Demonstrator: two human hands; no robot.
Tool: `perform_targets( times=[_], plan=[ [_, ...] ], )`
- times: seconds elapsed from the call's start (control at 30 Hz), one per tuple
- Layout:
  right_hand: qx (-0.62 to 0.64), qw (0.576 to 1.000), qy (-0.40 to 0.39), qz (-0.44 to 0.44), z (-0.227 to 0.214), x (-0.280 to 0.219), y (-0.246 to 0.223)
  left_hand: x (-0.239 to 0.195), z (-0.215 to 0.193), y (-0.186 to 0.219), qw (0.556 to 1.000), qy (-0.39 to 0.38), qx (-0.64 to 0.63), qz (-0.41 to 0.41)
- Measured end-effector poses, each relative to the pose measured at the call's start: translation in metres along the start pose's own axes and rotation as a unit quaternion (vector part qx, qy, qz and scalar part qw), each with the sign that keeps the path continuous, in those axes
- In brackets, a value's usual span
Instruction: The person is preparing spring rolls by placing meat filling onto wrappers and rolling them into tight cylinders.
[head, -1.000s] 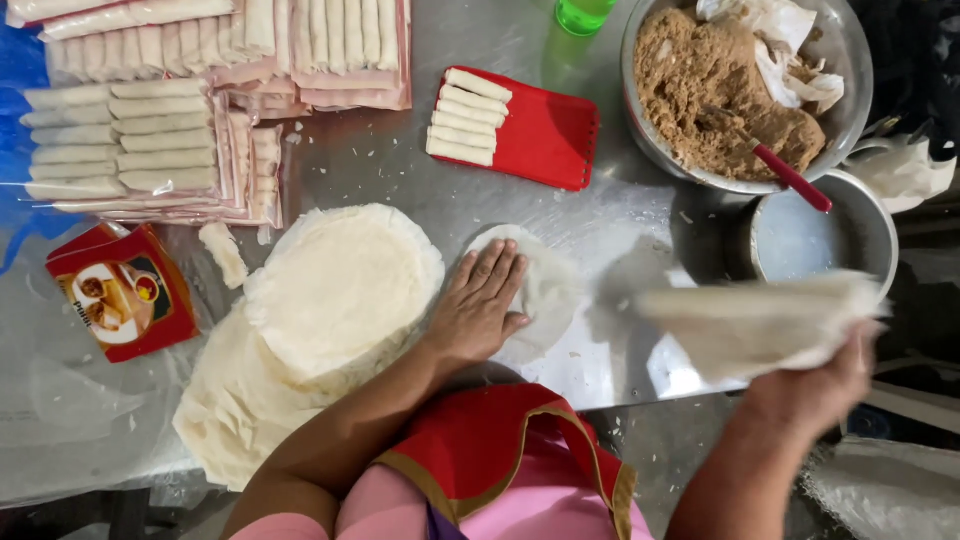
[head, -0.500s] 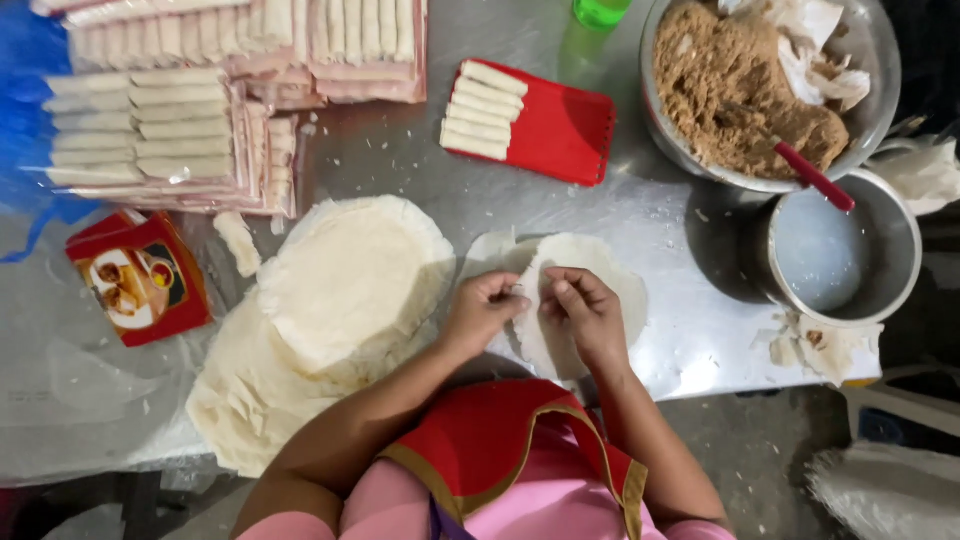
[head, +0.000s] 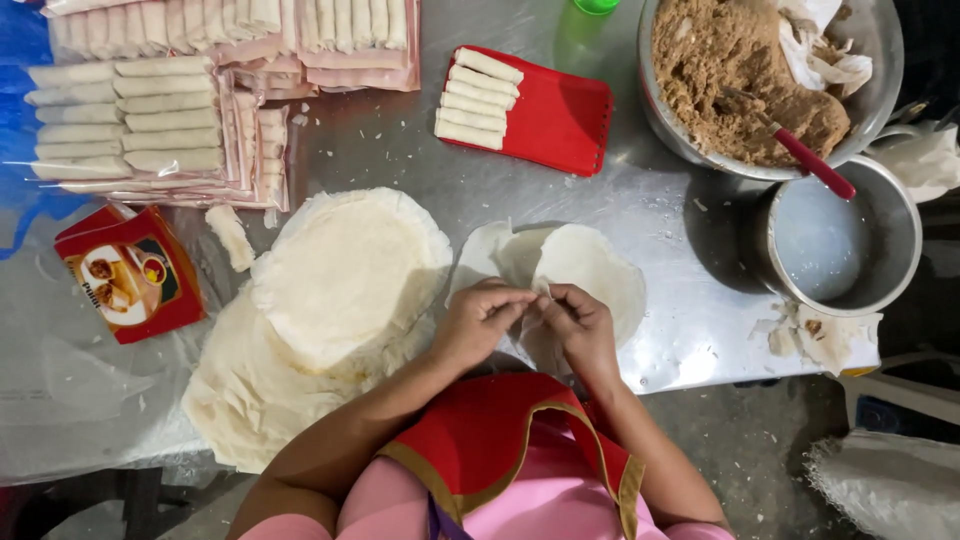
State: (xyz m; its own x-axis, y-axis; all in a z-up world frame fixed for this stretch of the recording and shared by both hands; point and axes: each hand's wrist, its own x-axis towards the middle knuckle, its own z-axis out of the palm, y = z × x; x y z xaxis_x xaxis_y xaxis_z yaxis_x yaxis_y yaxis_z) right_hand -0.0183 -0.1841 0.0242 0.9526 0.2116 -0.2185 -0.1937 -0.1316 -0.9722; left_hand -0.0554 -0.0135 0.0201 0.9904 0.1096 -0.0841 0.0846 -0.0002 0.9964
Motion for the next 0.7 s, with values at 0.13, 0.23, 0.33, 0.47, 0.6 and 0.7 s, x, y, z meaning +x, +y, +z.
perform_targets(
  times=[0.13, 0.23, 0.33, 0.47, 0.6, 0.7],
  plan=[
    [0.03, 0.999, -0.008, 0.012, 0.004, 0.002, 0.008, 0.004, -0.002, -0.018, 0.999, 0.042, 0.027, 0.016],
    [0.02, 1.0, -0.013, -0.001, 0.006, 0.002, 0.014, 0.006, -0.001, -0.008, 0.998, 0.047, 0.04, 0.02],
    [0.022, 1.0, 0.005, 0.004, 0.008, 0.004, 0.015, 0.012, -0.002, -0.009, 0.998, 0.038, 0.038, -0.019],
    [0.04, 0.999, 0.02, 0.018, 0.0, 0.009, 0.021, 0.016, -0.008, -0.016, 0.997, 0.043, 0.008, -0.056],
    [0.007, 0.999, 0.043, 0.026, -0.023, 0.012, 0.026, 0.019, -0.015, -0.015, 0.992, 0.076, -0.038, -0.098],
    [0.052, 0.998, -0.02, 0.012, -0.008, 0.007, 0.01, 0.011, -0.004, -0.003, 0.995, 0.058, -0.007, -0.081]
  ],
)
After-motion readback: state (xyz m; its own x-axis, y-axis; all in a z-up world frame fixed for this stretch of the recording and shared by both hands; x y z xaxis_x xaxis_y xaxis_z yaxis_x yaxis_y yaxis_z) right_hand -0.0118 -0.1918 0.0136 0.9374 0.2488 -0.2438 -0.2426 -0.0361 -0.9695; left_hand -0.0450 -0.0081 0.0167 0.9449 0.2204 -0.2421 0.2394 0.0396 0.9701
